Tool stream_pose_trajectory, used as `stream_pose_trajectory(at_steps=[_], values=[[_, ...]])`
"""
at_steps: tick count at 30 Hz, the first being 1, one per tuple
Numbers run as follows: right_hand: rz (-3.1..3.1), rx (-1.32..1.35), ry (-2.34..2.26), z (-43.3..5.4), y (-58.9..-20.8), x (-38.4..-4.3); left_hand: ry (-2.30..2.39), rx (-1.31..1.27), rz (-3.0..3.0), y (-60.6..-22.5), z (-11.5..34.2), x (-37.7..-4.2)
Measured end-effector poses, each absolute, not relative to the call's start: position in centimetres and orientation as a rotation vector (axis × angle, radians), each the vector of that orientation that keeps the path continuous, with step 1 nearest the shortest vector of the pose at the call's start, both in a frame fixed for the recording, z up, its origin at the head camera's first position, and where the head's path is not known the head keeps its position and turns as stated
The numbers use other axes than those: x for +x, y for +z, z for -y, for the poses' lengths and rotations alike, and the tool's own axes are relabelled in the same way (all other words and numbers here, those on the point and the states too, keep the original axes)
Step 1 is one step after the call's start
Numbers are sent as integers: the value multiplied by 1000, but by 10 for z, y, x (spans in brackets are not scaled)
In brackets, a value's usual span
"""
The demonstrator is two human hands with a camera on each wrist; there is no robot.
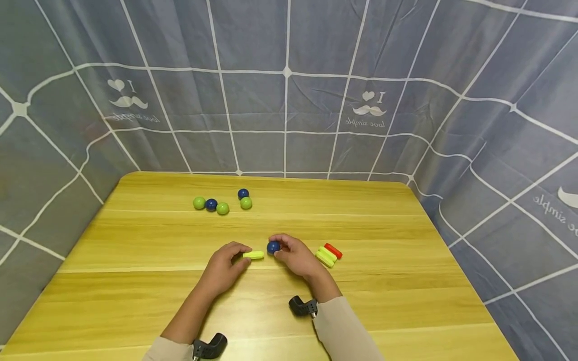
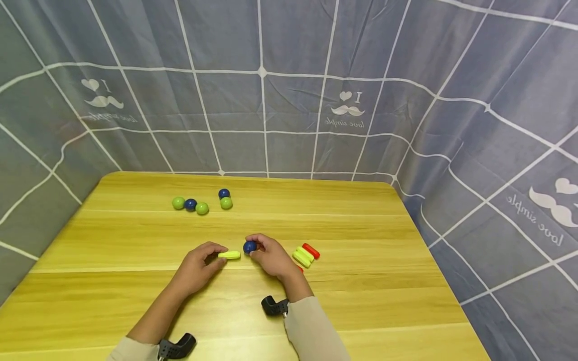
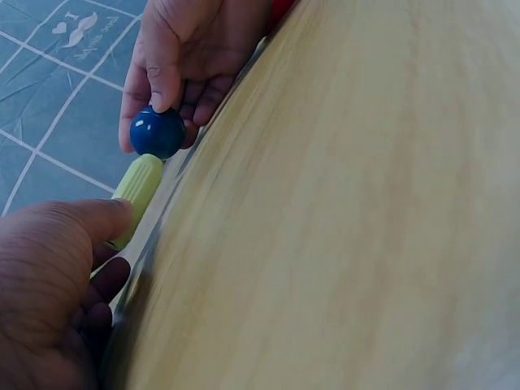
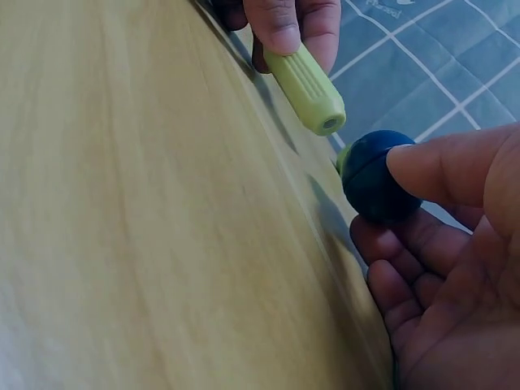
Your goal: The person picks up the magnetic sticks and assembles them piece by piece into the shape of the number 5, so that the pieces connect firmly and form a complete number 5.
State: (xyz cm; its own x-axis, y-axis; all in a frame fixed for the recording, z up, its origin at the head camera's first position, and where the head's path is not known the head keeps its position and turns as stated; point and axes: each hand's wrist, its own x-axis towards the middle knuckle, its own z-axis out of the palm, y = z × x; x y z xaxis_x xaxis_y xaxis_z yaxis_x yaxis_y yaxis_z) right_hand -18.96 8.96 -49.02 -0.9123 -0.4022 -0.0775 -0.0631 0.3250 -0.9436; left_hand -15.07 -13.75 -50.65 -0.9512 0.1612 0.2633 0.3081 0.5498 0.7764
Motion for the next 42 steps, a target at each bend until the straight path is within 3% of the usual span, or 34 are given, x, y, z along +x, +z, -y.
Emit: stream_pose_trajectory(at_steps=[20,42], values=[[-2333,-614,-1475,-92,-489,-184,-1384,-416,2562,-507,136,-150],[-2399,-634,-1406,-90,-491,-183,-1357,-403,2582,-507,135,-149]])
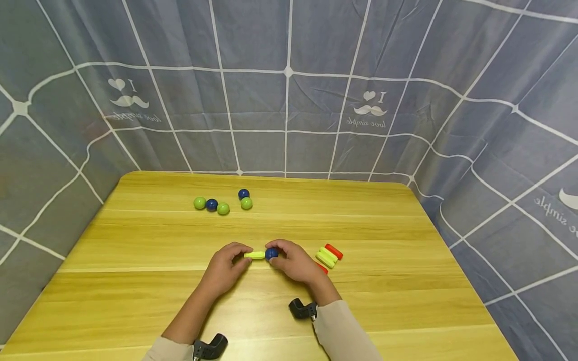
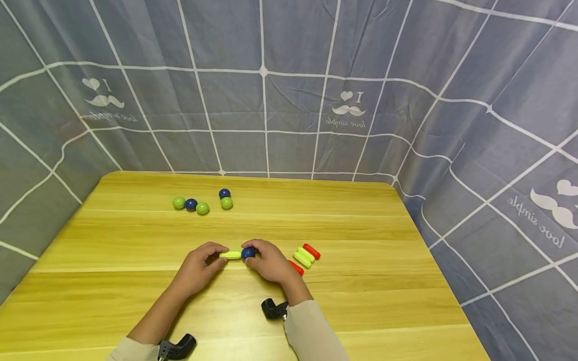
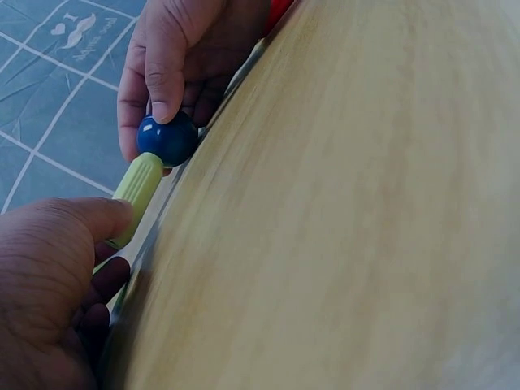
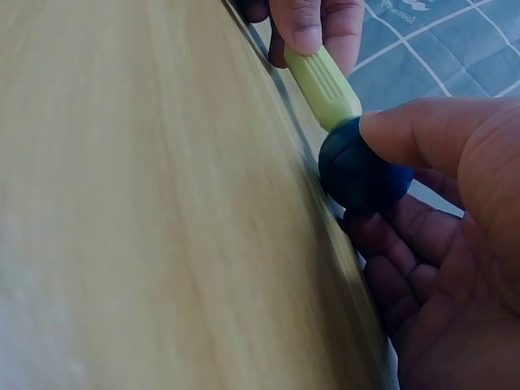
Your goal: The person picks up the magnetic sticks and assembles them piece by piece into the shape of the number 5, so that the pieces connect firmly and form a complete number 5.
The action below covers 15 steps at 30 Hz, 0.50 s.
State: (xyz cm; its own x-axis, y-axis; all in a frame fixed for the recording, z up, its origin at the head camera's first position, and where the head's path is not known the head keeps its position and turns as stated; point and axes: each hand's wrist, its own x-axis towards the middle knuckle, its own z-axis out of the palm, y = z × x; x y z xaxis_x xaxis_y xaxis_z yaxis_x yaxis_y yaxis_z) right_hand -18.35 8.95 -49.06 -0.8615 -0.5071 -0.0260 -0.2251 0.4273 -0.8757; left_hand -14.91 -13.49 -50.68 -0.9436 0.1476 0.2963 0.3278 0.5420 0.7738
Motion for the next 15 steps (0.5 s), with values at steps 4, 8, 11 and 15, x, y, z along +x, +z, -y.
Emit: stream_pose_trajectory(at_steps=[4,8,11,15], values=[[-2411,-638,-1394,-89,-491,-184,-1346,-405,2582,-506,135,-149],[-2409,-636,-1397,-88,-492,-184,-1343,-402,2591,-507,135,-149],[-2413,-646,-1395,-89,-492,-184,-1342,-396,2598,-508,135,-149],[-2418,-653,-1399,-89,-492,-183,-1344,-395,2599,-506,135,-149]])
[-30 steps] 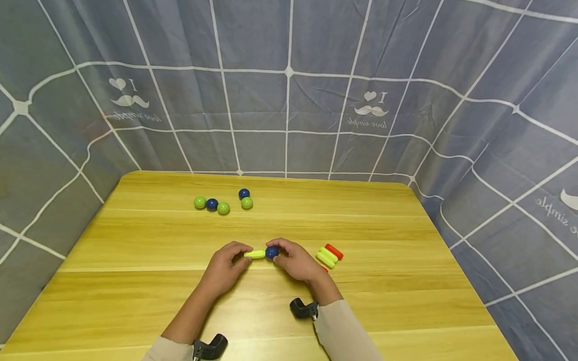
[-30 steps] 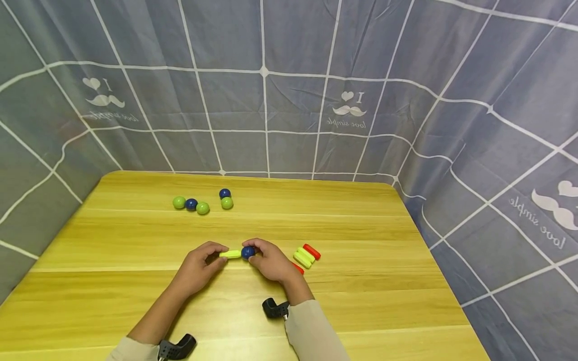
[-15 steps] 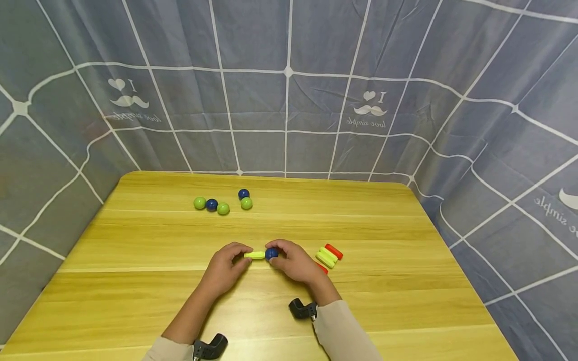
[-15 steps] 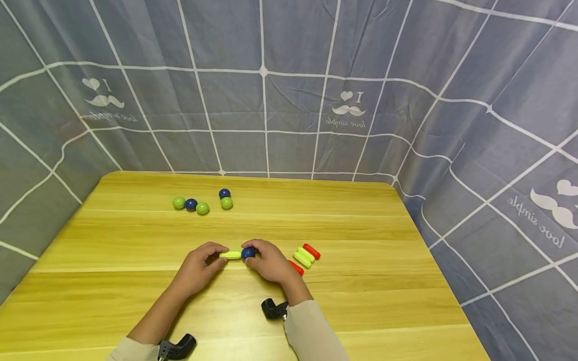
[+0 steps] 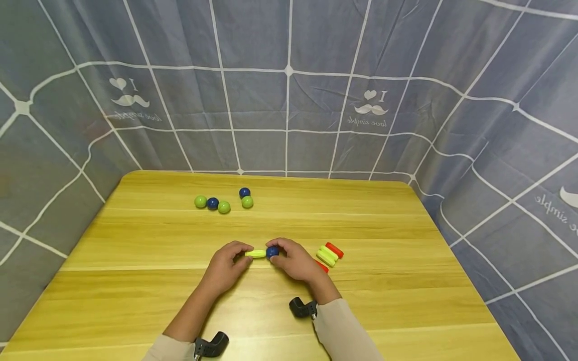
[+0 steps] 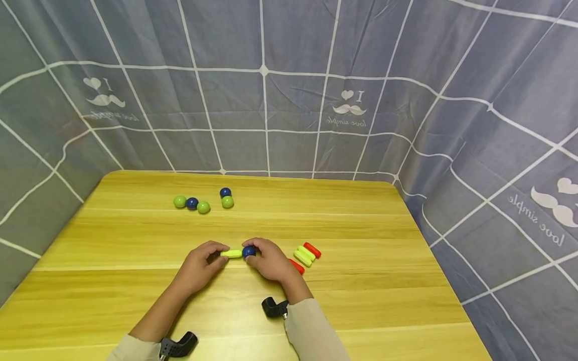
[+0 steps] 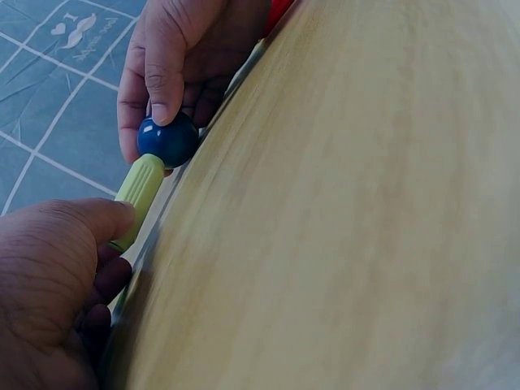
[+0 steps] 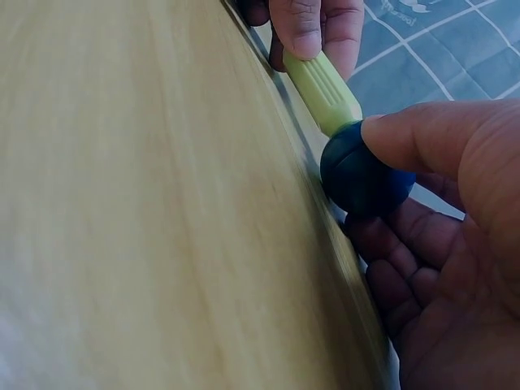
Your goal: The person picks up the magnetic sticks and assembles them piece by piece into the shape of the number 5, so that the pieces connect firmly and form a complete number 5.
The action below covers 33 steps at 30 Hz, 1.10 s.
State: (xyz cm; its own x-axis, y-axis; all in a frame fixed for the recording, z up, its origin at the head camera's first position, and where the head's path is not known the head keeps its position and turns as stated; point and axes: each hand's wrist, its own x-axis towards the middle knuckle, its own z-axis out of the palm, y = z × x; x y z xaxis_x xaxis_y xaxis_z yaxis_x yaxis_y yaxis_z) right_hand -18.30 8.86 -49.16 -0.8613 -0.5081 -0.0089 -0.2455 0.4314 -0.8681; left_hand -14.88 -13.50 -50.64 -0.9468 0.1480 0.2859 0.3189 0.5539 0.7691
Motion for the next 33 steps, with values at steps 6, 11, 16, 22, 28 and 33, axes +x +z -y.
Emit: stream_pose_trajectory(at_steps=[6,11,16,22,28,33], values=[[-2438,-648,-1386,-88,-489,-182,-1352,-388,2603,-505,134,-149],[-2467,-649,-1384,-87,-489,-181,-1344,-388,2595,-504,134,-149],[-2501,-654,-1368,-86,-490,-182,-1343,-382,2600,-504,135,-149],[-2534,-672,-1347,-85,-489,-181,-1349,-378,2607,-504,136,-149],[-2536,-680,-1346,-85,-489,-181,-1387,-366,2587,-503,136,-148],[-2543,-678,-1344,-85,-488,-181,-1430,-358,2549,-503,138,-149]])
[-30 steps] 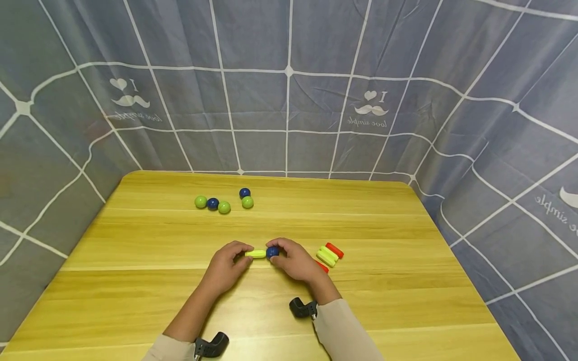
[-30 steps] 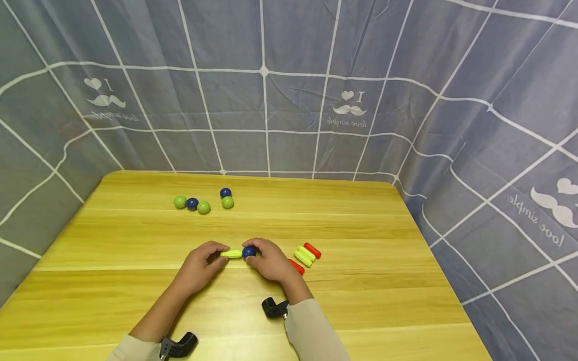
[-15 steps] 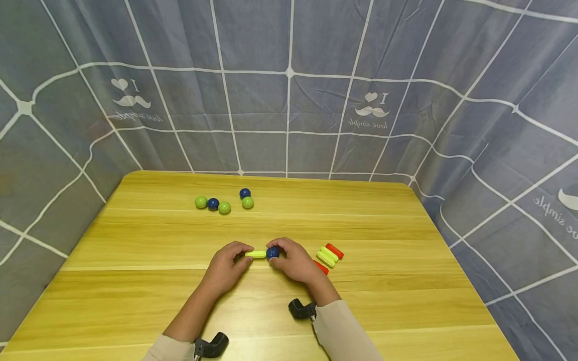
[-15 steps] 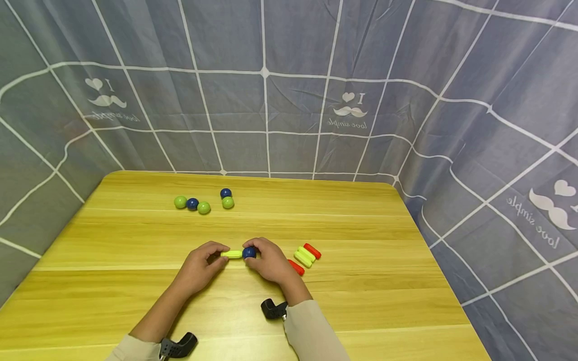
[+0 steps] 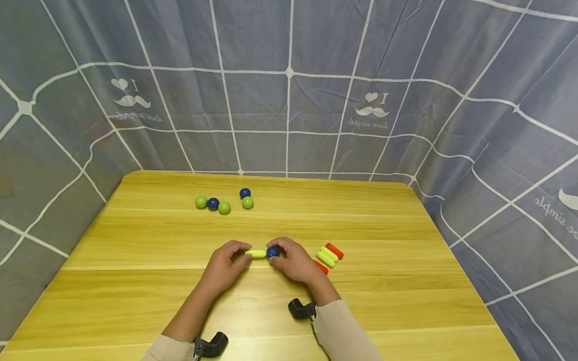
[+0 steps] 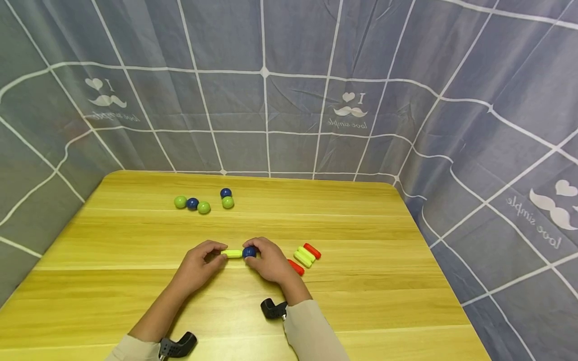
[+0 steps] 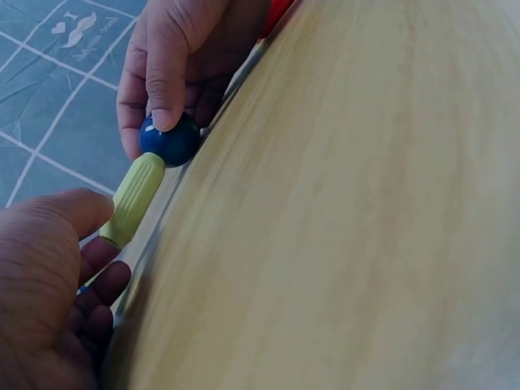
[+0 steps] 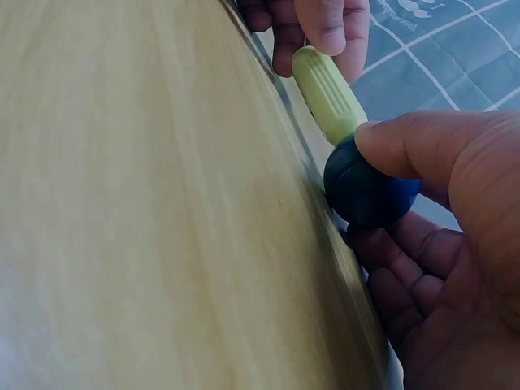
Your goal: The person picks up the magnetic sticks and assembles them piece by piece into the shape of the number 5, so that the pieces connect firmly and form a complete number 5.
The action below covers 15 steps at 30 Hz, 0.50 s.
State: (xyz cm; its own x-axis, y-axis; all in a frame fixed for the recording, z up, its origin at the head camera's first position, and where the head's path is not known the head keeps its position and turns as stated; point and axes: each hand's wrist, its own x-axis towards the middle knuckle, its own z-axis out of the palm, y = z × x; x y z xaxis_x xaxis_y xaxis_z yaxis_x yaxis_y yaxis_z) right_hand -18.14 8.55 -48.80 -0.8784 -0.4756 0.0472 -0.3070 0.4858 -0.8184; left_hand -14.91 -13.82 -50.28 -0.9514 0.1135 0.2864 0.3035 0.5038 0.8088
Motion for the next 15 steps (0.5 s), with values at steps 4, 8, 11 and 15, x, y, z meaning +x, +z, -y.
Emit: stream_pose_trajectory(at_steps=[4,8,11,15], values=[[-2544,-680,-1349,-85,-489,-182,-1478,-306,2540,-499,141,-148],[-2531,-683,-1346,-85,-491,-182,-1534,-226,2542,-494,145,-146],[-2532,-673,-1353,-85,-491,-182,-1526,-218,2573,-490,148,-149],[-2534,-681,-1354,-87,-492,-183,-1477,-244,2617,-480,154,-158]])
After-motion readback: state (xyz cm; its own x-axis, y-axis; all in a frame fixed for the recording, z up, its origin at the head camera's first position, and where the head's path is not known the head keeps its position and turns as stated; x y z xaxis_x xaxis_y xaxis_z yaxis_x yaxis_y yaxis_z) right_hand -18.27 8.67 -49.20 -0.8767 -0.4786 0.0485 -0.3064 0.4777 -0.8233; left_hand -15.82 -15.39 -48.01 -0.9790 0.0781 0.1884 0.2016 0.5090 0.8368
